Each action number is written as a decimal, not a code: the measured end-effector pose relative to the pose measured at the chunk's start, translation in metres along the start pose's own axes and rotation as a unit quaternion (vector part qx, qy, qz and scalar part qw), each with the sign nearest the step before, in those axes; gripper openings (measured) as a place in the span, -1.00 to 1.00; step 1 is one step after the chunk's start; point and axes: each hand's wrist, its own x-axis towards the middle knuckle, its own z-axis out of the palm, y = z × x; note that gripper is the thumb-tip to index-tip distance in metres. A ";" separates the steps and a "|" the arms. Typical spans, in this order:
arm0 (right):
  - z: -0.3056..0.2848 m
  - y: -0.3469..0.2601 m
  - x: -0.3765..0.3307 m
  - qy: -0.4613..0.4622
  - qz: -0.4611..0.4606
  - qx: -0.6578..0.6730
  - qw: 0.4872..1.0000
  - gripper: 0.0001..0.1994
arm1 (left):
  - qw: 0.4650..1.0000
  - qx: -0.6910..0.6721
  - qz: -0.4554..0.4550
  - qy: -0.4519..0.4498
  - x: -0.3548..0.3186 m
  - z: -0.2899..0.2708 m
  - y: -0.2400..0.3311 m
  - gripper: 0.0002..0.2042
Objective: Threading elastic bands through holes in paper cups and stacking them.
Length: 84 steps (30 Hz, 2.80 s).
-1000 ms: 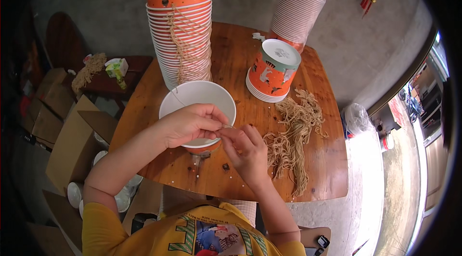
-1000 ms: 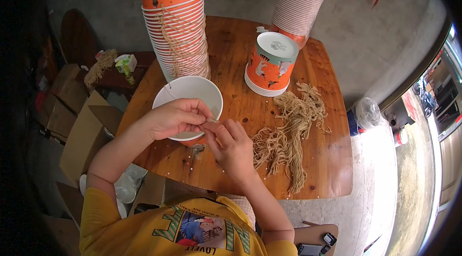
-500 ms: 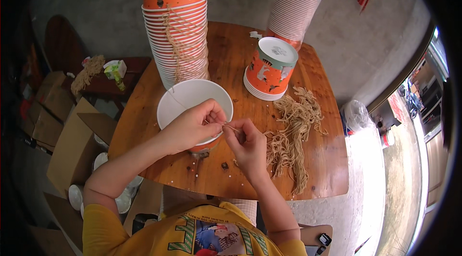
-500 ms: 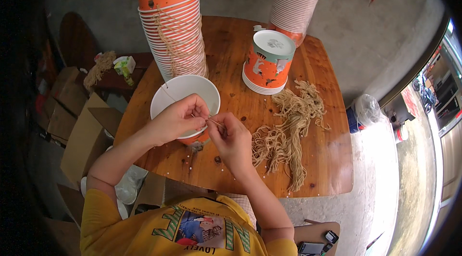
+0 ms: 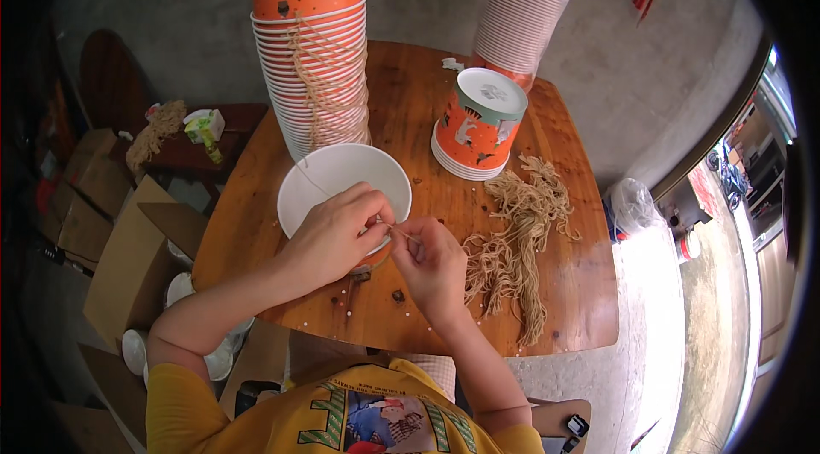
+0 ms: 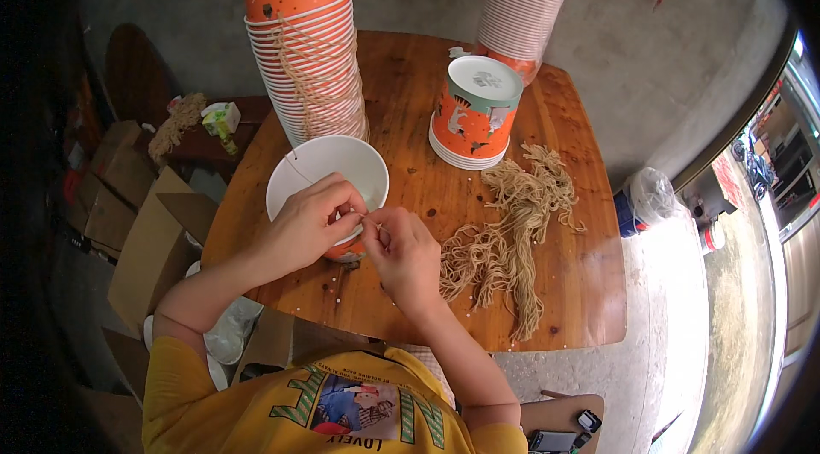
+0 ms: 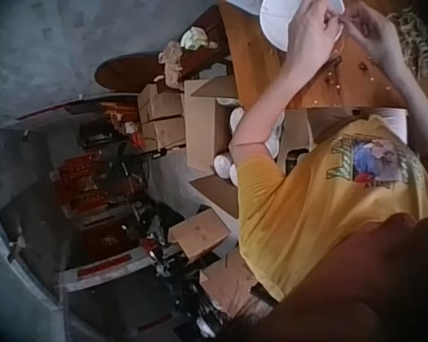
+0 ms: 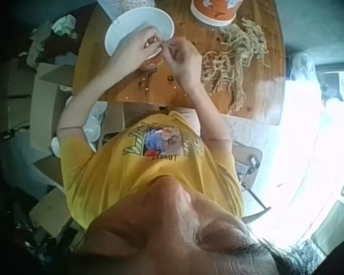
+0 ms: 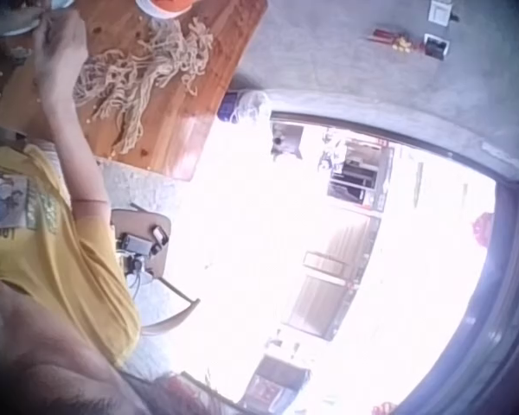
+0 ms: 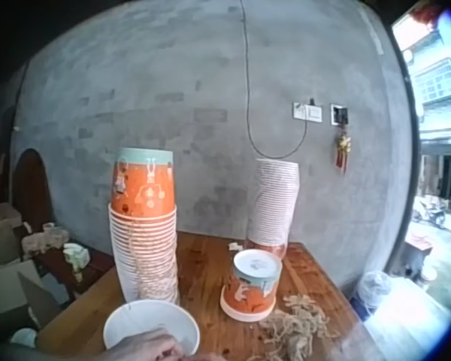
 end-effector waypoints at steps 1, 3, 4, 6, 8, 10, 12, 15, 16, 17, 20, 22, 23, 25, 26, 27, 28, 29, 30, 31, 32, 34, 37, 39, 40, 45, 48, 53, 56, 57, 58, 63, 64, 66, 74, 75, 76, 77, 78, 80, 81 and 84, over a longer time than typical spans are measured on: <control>0.000 -0.001 0.000 0.009 -0.020 -0.022 1.000 -0.85 | 1.000 0.000 0.000 0.000 -0.001 0.000 0.001 -0.94; 0.000 0.000 0.000 0.016 -0.052 -0.040 0.998 -0.85 | 0.998 -0.050 -0.032 0.003 -0.002 0.001 0.003 -0.94; 0.000 0.000 0.000 0.023 -0.083 -0.057 0.995 -0.84 | 0.998 -0.050 -0.032 0.004 -0.002 0.002 0.000 -0.94; 0.002 -0.001 -0.001 0.028 -0.094 -0.058 0.994 -0.84 | 0.992 -0.120 -0.043 0.008 -0.003 0.004 -0.006 -0.94; 0.003 -0.001 -0.001 0.034 -0.103 -0.061 0.992 -0.84 | 0.993 -0.115 -0.035 0.017 -0.003 0.005 -0.007 -0.94; 0.004 0.000 -0.002 0.029 -0.103 -0.061 0.992 -0.84 | 0.993 -0.109 -0.026 0.027 -0.003 0.005 -0.007 -0.94; 0.004 0.001 -0.002 0.029 -0.103 -0.056 0.993 -0.84 | 0.990 -0.134 -0.051 0.014 -0.003 0.005 -0.006 -0.93; 0.004 -0.001 -0.002 0.023 -0.092 -0.042 0.995 -0.84 | 0.988 -0.144 -0.053 -0.001 -0.004 0.004 -0.008 -0.89; 0.004 -0.002 -0.002 0.018 -0.079 -0.037 0.996 -0.85 | 0.988 -0.145 -0.052 -0.002 -0.003 0.005 -0.011 -0.89; 0.005 -0.001 -0.003 0.018 -0.078 -0.038 0.996 -0.85 | 0.984 -0.172 -0.039 -0.001 -0.002 0.007 -0.014 -0.87; 0.006 -0.001 -0.005 -0.016 0.040 0.059 0.997 -0.88 | 0.978 -0.204 -0.030 -0.003 -0.001 0.007 -0.016 -0.83; 0.006 -0.003 -0.004 -0.029 0.147 0.221 0.964 -0.90 | 0.977 -0.209 -0.034 -0.007 -0.001 0.007 -0.016 -0.82; 0.007 -0.001 -0.004 -0.029 0.147 0.221 0.964 -0.90 | 0.977 -0.209 -0.033 -0.012 -0.001 0.006 -0.015 -0.82; 0.011 0.006 -0.003 -0.013 0.161 0.277 0.947 -0.88 | 0.977 -0.209 -0.032 -0.017 0.000 0.006 -0.015 -0.82; 0.012 0.007 -0.003 -0.013 0.161 0.278 0.947 -0.88 | 0.974 -0.224 -0.034 -0.022 0.000 0.006 -0.016 -0.82; 0.012 0.008 -0.003 -0.013 0.161 0.284 0.945 -0.88 | 0.970 -0.239 -0.037 -0.026 0.001 0.006 -0.017 -0.82; 0.012 0.009 -0.002 -0.011 0.162 0.289 0.943 -0.87 | 0.970 -0.239 -0.037 -0.027 0.001 0.006 -0.018 -0.82; 0.012 0.010 -0.002 -0.011 0.162 0.289 0.943 -0.87 | 0.965 -0.256 -0.040 -0.036 0.002 0.005 -0.019 -0.80; 0.012 0.010 -0.002 -0.012 0.163 0.282 0.945 -0.88 | 0.960 -0.273 -0.044 -0.045 0.003 0.005 -0.020 -0.79; 0.012 0.011 -0.002 -0.015 0.162 0.276 0.947 -0.89 | 0.960 -0.272 -0.044 -0.045 0.004 0.004 -0.020 -0.79; 0.011 0.008 -0.001 -0.015 0.162 0.276 0.947 -0.89 | 0.958 -0.278 -0.048 -0.051 0.004 0.003 -0.018 -0.76; 0.007 0.002 0.001 0.008 0.140 0.215 0.966 -0.89 | 0.956 -0.284 -0.051 -0.057 0.005 0.003 -0.017 -0.74; 0.004 0.007 -0.001 0.024 0.040 0.059 0.997 -0.84 | 0.952 -0.294 -0.056 -0.061 0.006 0.003 -0.017 -0.67; 0.003 0.015 0.002 0.043 -0.038 0.009 0.998 -0.80 | 0.951 -0.300 -0.059 -0.055 0.008 0.005 -0.018 -0.62; 0.002 0.017 0.004 0.060 -0.118 -0.038 0.990 -0.77 | 0.951 -0.299 -0.060 -0.054 0.008 0.004 -0.017 -0.62; -0.011 0.010 0.012 0.051 -0.185 -0.106 0.976 -0.76 | 0.952 -0.289 -0.079 -0.062 0.008 0.003 -0.015 -0.57; -0.015 0.011 0.014 0.042 -0.200 -0.118 0.972 -0.77 | 0.949 -0.297 -0.085 -0.065 0.009 0.004 -0.013 -0.56; -0.018 0.013 0.017 0.025 -0.225 -0.140 0.964 -0.76 | 0.952 -0.288 -0.079 -0.065 0.010 0.005 -0.013 -0.57; -0.017 0.012 0.020 0.030 -0.253 -0.142 0.957 -0.77 | 0.955 -0.278 -0.077 -0.069 0.010 0.005 -0.013 -0.58; -0.017 0.011 0.020 0.010 -0.232 -0.125 0.965 -0.79 | 0.955 -0.277 -0.074 -0.072 0.010 0.005 -0.013 -0.58; -0.018 0.010 0.020 -0.010 -0.211 -0.110 0.971 -0.82 | 0.955 -0.278 -0.074 -0.073 0.011 0.006 -0.014 -0.58; -0.019 0.014 0.016 -0.087 0.023 0.187 0.978 -0.91 | 0.960 -0.262 -0.056 -0.085 0.011 0.005 -0.015 -0.61; -0.020 0.014 0.016 -0.094 0.045 0.213 0.971 -0.93 | 0.960 -0.262 -0.057 -0.085 0.011 0.005 -0.015 -0.61; -0.020 0.014 0.016 -0.092 0.032 0.205 0.974 -0.93 | 0.959 -0.263 -0.056 -0.085 0.011 0.006 -0.017 -0.61; -0.015 0.016 0.015 -0.063 -0.064 0.072 0.993 -0.92 | 0.965 -0.243 -0.043 -0.084 0.010 0.007 -0.015 -0.62; -0.014 0.014 0.015 -0.064 -0.034 0.102 0.992 -0.93 | 0.971 -0.222 -0.030 -0.082 0.009 0.008 -0.014 -0.63; -0.013 0.012 0.014 -0.064 -0.004 0.131 0.989 -0.94 | 0.971 -0.221 -0.030 -0.082 0.009 0.008 -0.014 -0.63; -0.013 0.013 0.014 -0.064 -0.004 0.131 0.989 -0.94 | 0.973 -0.215 -0.026 -0.084 0.009 0.009 -0.013 -0.64; -0.012 0.016 0.014 -0.069 0.002 0.144 0.987 -0.94 | 0.974 -0.209 -0.023 -0.087 0.008 0.009 -0.013 -0.65; -0.010 0.020 0.012 -0.074 0.008 0.157 0.985 -0.93 | 0.974 -0.207 -0.029 -0.089 0.009 0.009 -0.012 -0.68; -0.008 0.021 0.009 -0.062 0.038 0.202 0.977 -0.94 | 0.973 -0.206 -0.036 -0.092 0.009 0.009 -0.011 -0.70; -0.009 0.020 0.001 -0.057 0.112 0.265 0.956 -0.93 | 0.988 -0.133 -0.045 -0.068 0.006 0.007 -0.009 -0.79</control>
